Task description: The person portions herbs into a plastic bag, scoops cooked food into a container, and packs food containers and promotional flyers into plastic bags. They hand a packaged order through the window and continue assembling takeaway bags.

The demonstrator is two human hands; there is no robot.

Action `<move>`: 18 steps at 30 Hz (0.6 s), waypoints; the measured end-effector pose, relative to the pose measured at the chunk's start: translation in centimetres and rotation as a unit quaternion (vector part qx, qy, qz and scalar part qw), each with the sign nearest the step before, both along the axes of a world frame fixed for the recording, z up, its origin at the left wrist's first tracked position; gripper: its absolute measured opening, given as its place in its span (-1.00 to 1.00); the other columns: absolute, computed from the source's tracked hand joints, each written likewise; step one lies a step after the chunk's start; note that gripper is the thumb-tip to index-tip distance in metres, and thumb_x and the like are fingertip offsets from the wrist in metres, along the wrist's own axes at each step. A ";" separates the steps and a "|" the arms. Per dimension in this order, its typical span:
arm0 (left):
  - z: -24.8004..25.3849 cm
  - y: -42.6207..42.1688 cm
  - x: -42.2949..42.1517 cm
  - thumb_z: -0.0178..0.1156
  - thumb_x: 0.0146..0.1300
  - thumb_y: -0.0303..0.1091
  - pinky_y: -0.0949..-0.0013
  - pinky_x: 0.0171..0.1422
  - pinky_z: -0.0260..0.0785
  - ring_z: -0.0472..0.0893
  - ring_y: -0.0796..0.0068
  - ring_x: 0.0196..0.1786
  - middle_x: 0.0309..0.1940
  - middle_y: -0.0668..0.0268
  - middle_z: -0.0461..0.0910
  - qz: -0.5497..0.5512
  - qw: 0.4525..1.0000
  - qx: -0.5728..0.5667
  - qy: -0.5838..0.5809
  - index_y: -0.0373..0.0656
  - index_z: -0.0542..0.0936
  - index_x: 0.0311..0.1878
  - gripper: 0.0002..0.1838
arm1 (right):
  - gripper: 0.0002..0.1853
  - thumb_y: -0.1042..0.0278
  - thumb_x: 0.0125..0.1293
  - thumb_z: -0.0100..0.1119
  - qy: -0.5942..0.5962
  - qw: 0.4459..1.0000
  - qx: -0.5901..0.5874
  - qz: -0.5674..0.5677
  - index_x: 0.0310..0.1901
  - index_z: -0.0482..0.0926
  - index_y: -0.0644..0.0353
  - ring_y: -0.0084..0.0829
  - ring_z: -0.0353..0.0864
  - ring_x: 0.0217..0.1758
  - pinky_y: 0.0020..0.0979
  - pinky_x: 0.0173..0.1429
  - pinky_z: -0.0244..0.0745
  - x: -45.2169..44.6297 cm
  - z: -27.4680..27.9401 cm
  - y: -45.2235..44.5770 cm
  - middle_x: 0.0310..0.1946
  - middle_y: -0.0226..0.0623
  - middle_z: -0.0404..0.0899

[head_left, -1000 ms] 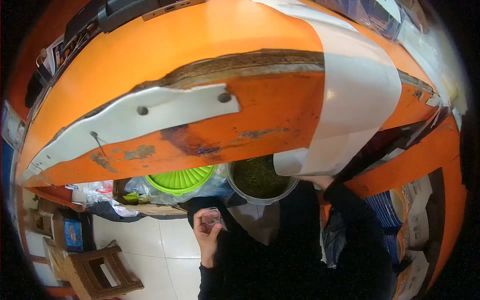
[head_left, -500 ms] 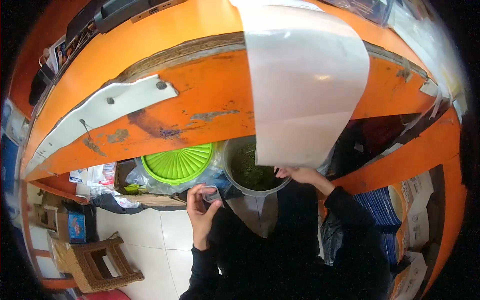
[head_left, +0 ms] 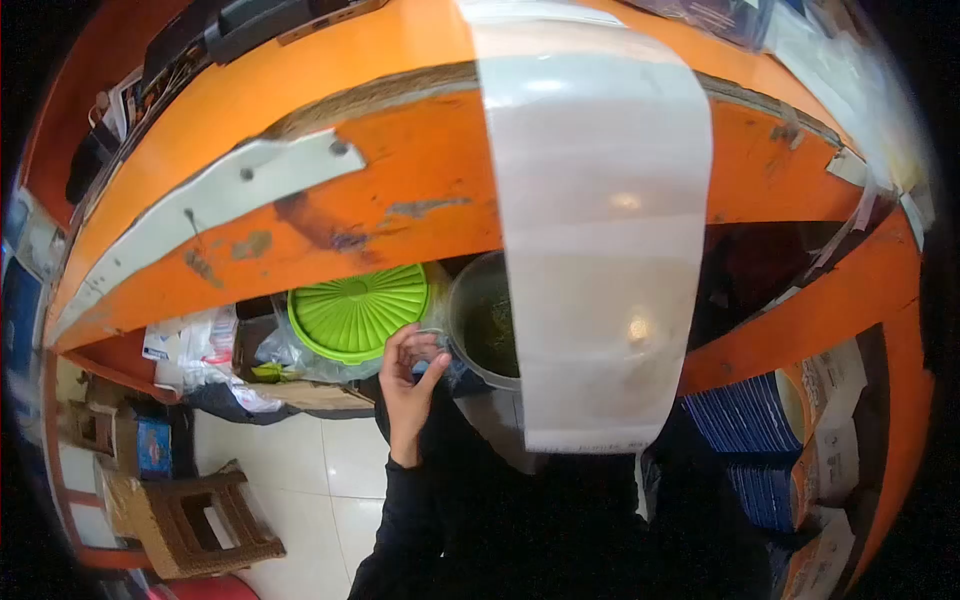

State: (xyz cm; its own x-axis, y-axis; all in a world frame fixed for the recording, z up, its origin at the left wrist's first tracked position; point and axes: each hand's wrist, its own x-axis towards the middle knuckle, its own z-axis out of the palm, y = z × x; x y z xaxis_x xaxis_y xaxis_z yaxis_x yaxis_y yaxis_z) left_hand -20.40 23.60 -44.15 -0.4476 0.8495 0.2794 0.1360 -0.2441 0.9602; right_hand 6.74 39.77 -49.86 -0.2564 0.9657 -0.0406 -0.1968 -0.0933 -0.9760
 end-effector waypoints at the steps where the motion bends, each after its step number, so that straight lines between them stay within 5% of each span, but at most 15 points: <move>1: -0.1 0.0 0.3 0.38 0.10 -0.66 0.44 0.08 0.45 0.58 0.54 -0.12 -0.06 0.25 0.59 0.002 1.000 -0.001 -0.013 -0.25 0.42 0.21 -0.42 | -0.71 0.33 0.49 0.08 -0.002 1.000 0.010 -0.002 0.02 0.54 0.43 -0.35 0.70 -0.13 -0.36 0.03 0.69 -0.2 -0.5 0.1 -0.18 -0.17 0.64; 10: -0.9 4.5 2.4 0.50 0.04 -0.41 0.38 0.04 0.47 0.65 0.43 -0.12 -0.18 0.21 0.69 0.032 0.992 0.000 0.120 -0.23 0.56 0.07 -0.49 | -0.71 0.33 0.52 0.02 0.004 0.989 0.064 -0.136 0.10 0.49 0.38 -0.36 0.64 0.02 -0.34 0.05 0.66 2.0 -1.8 -1.2 0.02 -0.08 0.57; 13: -1.9 7.0 4.1 0.52 0.01 -0.35 0.31 -0.02 0.51 0.68 0.28 -0.17 -0.19 0.13 0.69 0.031 0.985 -0.016 0.167 -0.28 0.57 0.02 -0.49 | -0.72 0.37 0.52 0.02 -0.153 0.936 0.270 -0.167 0.10 0.47 0.39 -0.36 0.62 0.06 -0.32 0.04 0.66 3.0 0.5 -3.3 0.08 -0.03 0.53; 14: -2.2 7.6 4.7 0.53 -0.01 -0.33 0.31 -0.02 0.52 0.69 0.29 -0.15 -0.18 0.12 0.69 0.034 0.985 -0.016 0.166 -0.29 0.58 0.01 -0.49 | -0.85 0.62 0.41 0.07 -0.022 0.960 0.206 -0.187 -0.03 0.55 0.38 -0.36 0.65 -0.06 -0.34 0.11 0.62 0.9 3.4 -4.6 -0.07 -0.15 0.61; 18: -3.6 8.7 6.2 0.55 -0.04 -0.31 0.28 -0.05 0.53 0.69 0.25 -0.15 -0.19 0.10 0.68 0.058 0.986 -0.009 0.159 -0.33 0.59 -0.04 -0.48 | -0.85 0.62 0.44 -0.01 -0.081 0.928 0.349 -0.104 -0.10 0.51 0.53 -0.11 0.65 0.06 -0.20 0.10 0.69 -0.1 4.3 -6.9 -0.05 0.02 0.59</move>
